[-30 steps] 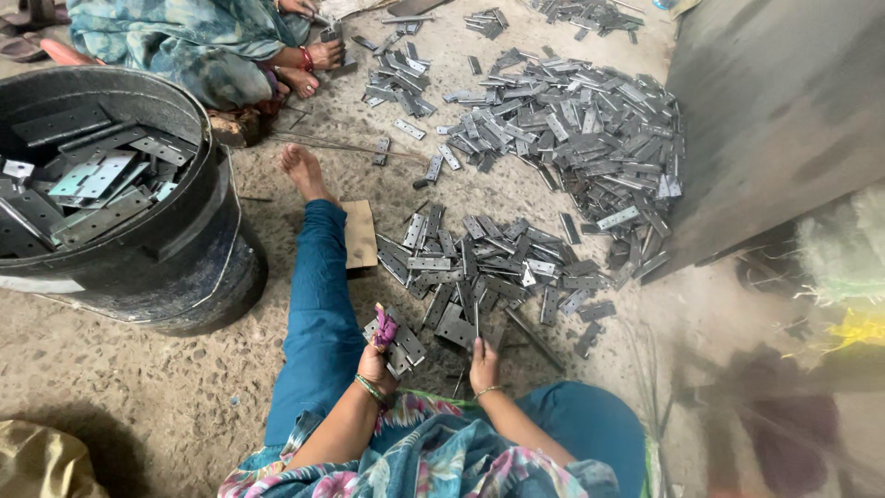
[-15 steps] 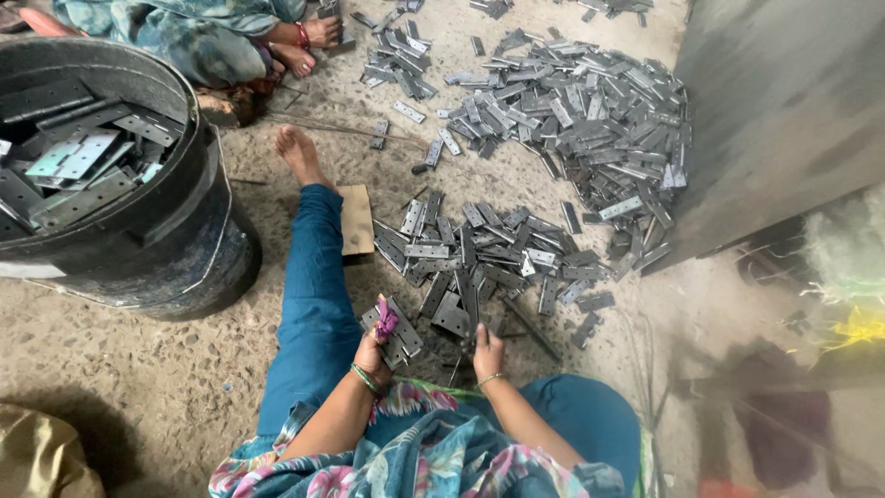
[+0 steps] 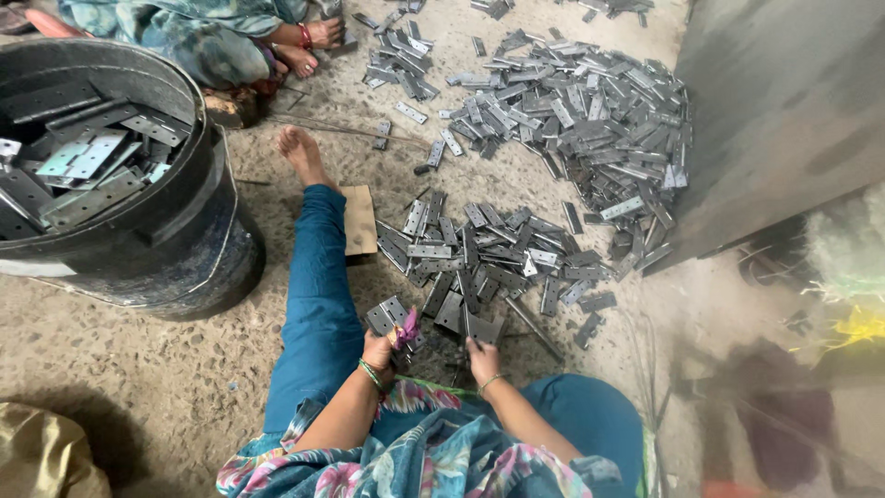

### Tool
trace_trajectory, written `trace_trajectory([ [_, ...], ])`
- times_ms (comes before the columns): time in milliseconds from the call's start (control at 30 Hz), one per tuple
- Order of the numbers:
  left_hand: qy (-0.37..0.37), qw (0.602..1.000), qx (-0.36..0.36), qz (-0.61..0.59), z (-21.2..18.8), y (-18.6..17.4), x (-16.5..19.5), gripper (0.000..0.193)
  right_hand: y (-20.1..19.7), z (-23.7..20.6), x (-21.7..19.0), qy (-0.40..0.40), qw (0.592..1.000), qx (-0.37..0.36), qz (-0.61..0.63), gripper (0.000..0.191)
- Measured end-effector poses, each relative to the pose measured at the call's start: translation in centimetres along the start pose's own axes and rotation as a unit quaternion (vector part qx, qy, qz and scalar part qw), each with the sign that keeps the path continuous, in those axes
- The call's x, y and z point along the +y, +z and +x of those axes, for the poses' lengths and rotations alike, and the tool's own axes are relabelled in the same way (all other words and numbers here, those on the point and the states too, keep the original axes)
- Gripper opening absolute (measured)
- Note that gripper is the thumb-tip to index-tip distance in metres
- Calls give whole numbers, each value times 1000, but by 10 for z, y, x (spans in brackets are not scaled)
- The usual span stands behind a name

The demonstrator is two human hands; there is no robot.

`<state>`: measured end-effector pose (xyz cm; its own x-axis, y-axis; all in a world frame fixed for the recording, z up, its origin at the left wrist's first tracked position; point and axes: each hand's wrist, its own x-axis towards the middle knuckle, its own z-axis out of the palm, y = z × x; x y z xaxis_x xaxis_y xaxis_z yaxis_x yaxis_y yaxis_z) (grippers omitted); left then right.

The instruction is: The person sits on the floor and assembles small metal brackets by inserting pins into them. They handle the parts one at a time, using a cloth to hold the brackets while inserting the pins with their other hand.

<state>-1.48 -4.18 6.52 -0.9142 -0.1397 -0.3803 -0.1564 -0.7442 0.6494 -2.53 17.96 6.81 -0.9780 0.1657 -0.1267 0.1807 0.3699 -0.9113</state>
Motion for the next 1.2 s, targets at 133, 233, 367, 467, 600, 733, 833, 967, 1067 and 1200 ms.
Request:
trace_trajectory([
  [133,39,999,-30,5,-4,6,-3,72,1,-3,1,-124,987,-96,18,37],
  [233,38,998,-26,44,-5,10,-7,80,-1,-9,4,-140,972,-185,-34,42],
  [367,69,992,-34,98,0,11,-10,81,-7,-19,7,-343,913,-184,-119,37],
  [467,133,981,-84,109,3,10,-11,81,-12,-22,0,-252,939,-209,-105,39],
  [600,122,984,-105,83,3,9,-12,81,-17,-28,-16,-274,937,-191,-107,35],
  [733,148,979,-121,75,2,11,-13,82,-17,-35,-24,-318,924,-178,-118,32],
  [833,156,979,-84,97,2,12,-14,77,-14,-33,-19,-297,934,-145,-135,29],
  [967,64,996,-54,37,4,12,-14,64,-10,-20,-4,-253,953,-109,-123,32],
  [1067,24,996,-85,6,4,10,-13,63,-10,-13,4,-177,965,-193,-13,33],
  [1200,6,999,-47,-25,3,8,-12,61,-18,-14,5,69,903,-292,306,35],
])
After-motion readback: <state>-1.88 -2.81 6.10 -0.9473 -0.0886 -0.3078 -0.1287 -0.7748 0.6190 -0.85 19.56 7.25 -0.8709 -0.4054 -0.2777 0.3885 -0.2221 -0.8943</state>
